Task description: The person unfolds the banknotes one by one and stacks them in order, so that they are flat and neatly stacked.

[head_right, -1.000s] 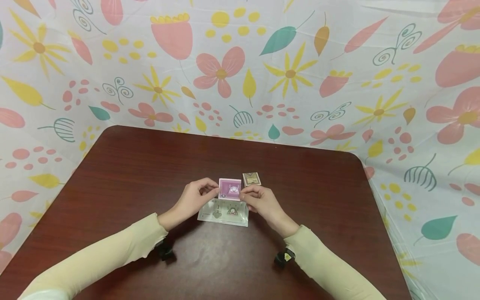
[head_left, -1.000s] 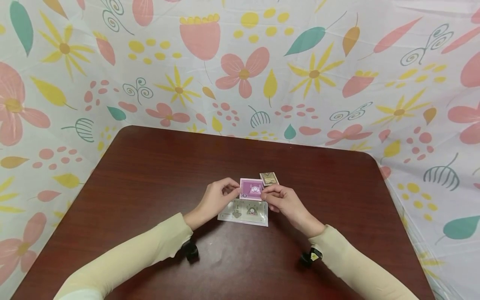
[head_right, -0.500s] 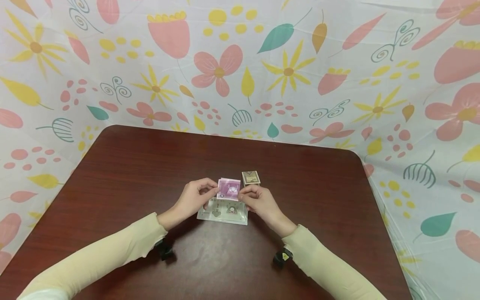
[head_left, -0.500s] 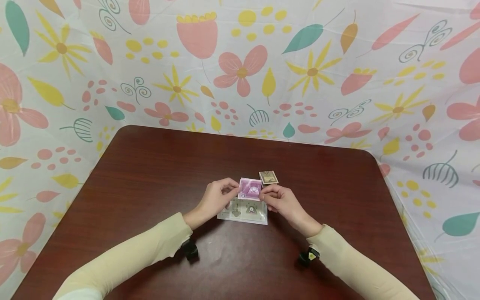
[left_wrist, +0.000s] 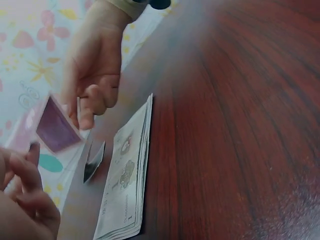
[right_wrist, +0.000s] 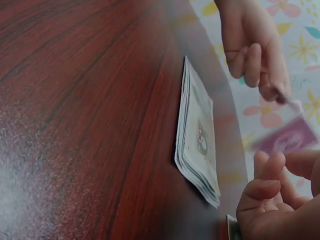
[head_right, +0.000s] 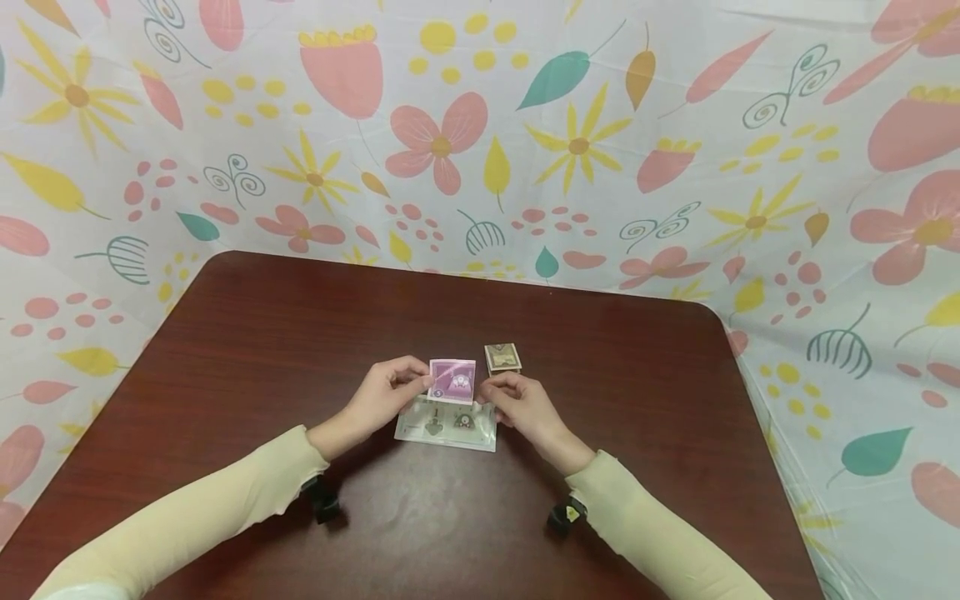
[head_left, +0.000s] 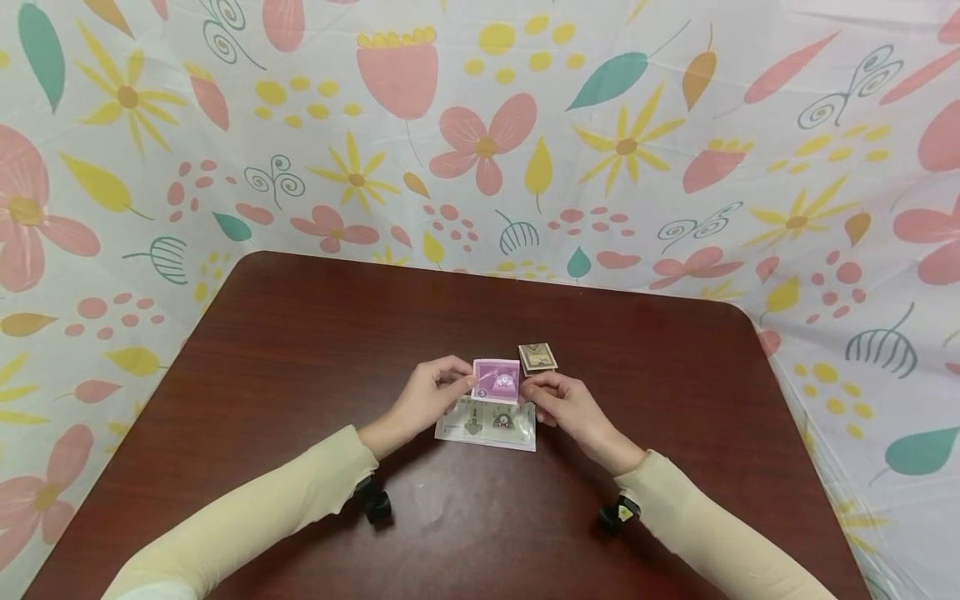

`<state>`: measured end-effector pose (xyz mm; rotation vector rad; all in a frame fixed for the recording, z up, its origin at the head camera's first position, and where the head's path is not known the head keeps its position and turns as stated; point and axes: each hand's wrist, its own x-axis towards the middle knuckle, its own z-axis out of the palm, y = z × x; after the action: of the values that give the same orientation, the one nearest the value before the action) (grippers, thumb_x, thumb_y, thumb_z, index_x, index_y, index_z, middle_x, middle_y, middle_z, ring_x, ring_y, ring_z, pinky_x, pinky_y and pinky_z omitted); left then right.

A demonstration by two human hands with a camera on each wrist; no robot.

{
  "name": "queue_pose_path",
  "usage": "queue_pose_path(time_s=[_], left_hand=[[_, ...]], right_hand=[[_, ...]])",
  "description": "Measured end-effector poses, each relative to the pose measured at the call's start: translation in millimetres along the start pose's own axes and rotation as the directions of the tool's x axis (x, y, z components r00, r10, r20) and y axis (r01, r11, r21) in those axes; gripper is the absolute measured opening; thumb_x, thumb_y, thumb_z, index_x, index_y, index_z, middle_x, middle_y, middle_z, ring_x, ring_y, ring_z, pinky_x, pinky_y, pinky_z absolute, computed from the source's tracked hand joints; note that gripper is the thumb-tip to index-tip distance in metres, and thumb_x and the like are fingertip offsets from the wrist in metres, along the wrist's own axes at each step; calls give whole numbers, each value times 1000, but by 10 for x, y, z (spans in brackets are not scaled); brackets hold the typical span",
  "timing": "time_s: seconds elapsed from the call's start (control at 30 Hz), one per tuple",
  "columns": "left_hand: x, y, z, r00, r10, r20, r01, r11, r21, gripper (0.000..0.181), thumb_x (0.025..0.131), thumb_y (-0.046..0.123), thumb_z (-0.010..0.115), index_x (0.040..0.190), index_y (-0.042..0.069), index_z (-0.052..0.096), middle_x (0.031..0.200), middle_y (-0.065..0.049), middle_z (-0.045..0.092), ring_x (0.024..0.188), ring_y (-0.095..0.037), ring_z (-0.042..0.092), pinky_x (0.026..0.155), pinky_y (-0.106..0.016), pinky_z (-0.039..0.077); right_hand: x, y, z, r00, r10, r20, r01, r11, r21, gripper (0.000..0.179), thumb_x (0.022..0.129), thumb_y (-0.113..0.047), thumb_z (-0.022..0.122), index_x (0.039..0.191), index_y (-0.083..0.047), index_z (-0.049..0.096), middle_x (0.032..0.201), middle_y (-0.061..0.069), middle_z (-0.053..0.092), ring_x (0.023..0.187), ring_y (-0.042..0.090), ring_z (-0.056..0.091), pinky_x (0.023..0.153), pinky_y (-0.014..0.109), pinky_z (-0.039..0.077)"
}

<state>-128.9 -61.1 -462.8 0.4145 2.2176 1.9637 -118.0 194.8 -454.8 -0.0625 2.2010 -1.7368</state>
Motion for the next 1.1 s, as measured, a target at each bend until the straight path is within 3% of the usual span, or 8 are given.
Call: queue_pose_path(time_s=[0.17,0.37,0.53,0.73,0.97,1.1], left_hand=[[-11,-7,-28,997,-27,77,36,992,-123,9,100,1,66,102,-7,68,76,-13,63,50,-7,44,51,-21,39],[-27,-6,-52,991,-46,127,65,986,-151,11,100,1,65,105,-8,68,78,-19,61,52,-7,43,52,-21,38],[-45,-19,-91,994,-55,97,67,990,-126,10,100,2,66,104,-7,69,75,-17,60,51,-7,41,51,-21,36],[-64,-80,-166,998,-54,42,56,996,-62,9,99,4,68,102,-4,71,79,-6,69,50,-6,43,50,-20,37],[-98,-122,-197,999,-32,11,32,999,26,9,99,6,69,100,-2,72,80,-25,68,50,-5,45,48,-21,38],[-111,-120,-200,999,-36,-22,37,997,62,8,97,5,71,98,-3,73,83,-22,72,56,-10,54,51,-21,42]], right_hand=[[15,34,10,998,35,50,-36,999,29,34,105,-14,61,129,9,64,77,6,60,65,10,52,58,22,41],[12,24,32,988,39,148,-65,982,178,35,107,-11,55,133,12,57,85,4,60,67,10,50,60,22,42],[26,22,6,993,13,119,-36,980,196,32,108,-12,56,129,12,60,93,5,68,65,10,49,60,23,39],[38,66,-28,998,12,54,-22,984,176,27,103,-11,64,121,9,63,80,2,61,64,10,48,59,22,39],[24,82,-32,1000,-8,6,7,991,136,20,100,-6,68,110,9,61,72,-2,60,60,6,49,56,21,39],[10,74,-50,998,-32,-54,37,994,103,19,98,-4,69,108,11,62,67,-3,58,58,6,48,55,21,39]])
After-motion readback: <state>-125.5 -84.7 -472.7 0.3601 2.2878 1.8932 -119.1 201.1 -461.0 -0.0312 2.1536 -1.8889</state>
